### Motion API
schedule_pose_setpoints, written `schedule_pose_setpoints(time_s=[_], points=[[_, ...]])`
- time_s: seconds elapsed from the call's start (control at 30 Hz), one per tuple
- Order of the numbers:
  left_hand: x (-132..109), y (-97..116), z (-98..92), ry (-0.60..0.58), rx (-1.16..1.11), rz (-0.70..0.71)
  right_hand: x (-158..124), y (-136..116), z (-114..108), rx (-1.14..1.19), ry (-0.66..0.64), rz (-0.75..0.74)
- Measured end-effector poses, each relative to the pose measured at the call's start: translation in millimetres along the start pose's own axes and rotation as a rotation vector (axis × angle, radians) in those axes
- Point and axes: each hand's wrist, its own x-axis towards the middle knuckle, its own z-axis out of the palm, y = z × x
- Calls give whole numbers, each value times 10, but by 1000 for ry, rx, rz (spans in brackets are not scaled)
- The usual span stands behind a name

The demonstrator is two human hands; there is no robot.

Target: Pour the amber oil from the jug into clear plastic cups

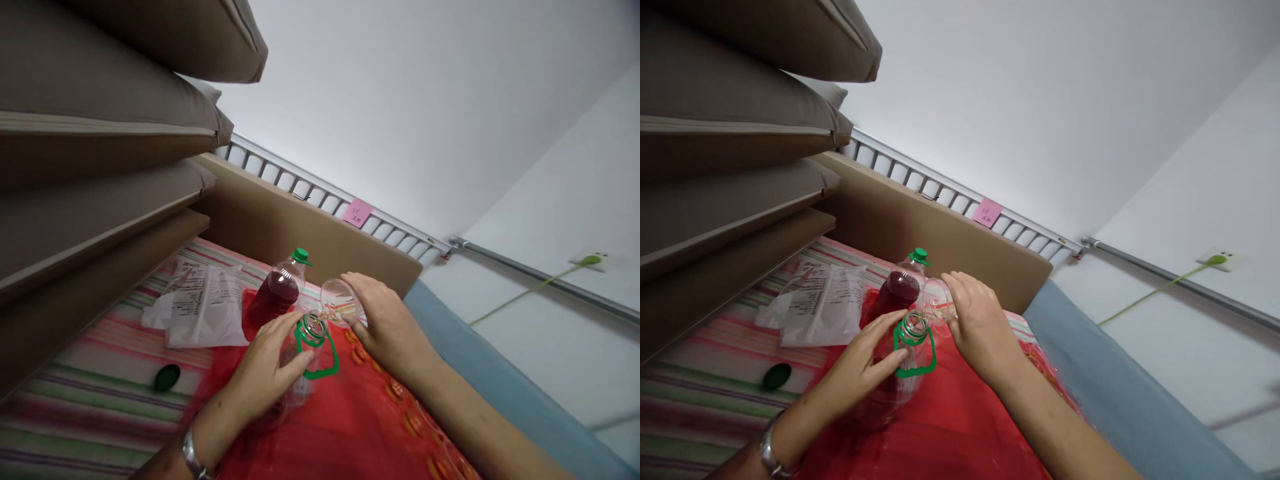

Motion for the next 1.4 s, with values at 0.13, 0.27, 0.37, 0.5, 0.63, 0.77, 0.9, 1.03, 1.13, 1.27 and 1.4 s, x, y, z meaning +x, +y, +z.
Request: schedule_pose_setpoints(time_s=[0.13, 0.27, 0.37, 0.5, 0.63, 0.77, 0.9, 1.03, 1.13, 1.27, 1.4], points=[[7, 2, 0, -2, 3, 4, 32, -55, 0, -54, 19, -89], [-5, -4, 1, 6, 6, -1, 75, -138, -30, -110, 12, -165], [-12, -17, 8, 16, 5, 15, 106, -216, -92, -132, -36, -193], [-10, -17, 10, 45, 4, 32, 130, -254, -166, -20, -78, -157], [-1, -7, -13, 28, 1, 36, 26, -36, 62, 400, -56, 208], [7, -18, -30, 0, -2, 25, -347, 339, 759, 944, 189, 887], [-1, -21, -24, 4, 29, -35, -749, 508, 1553, 1147, 361, 1248], [-15, -36, 0, 28, 61, -62, -888, 498, 2106, 1117, 441, 1341], [-29, -65, 17, 65, 87, -43, -884, 499, 2391, 1104, 472, 1375], [-42, -69, 24, 79, 124, -21, -880, 504, 2670, 1110, 457, 1354], [-31, -21, 35, 89, 151, -33, -944, 456, 2841, 1092, 403, 1314]])
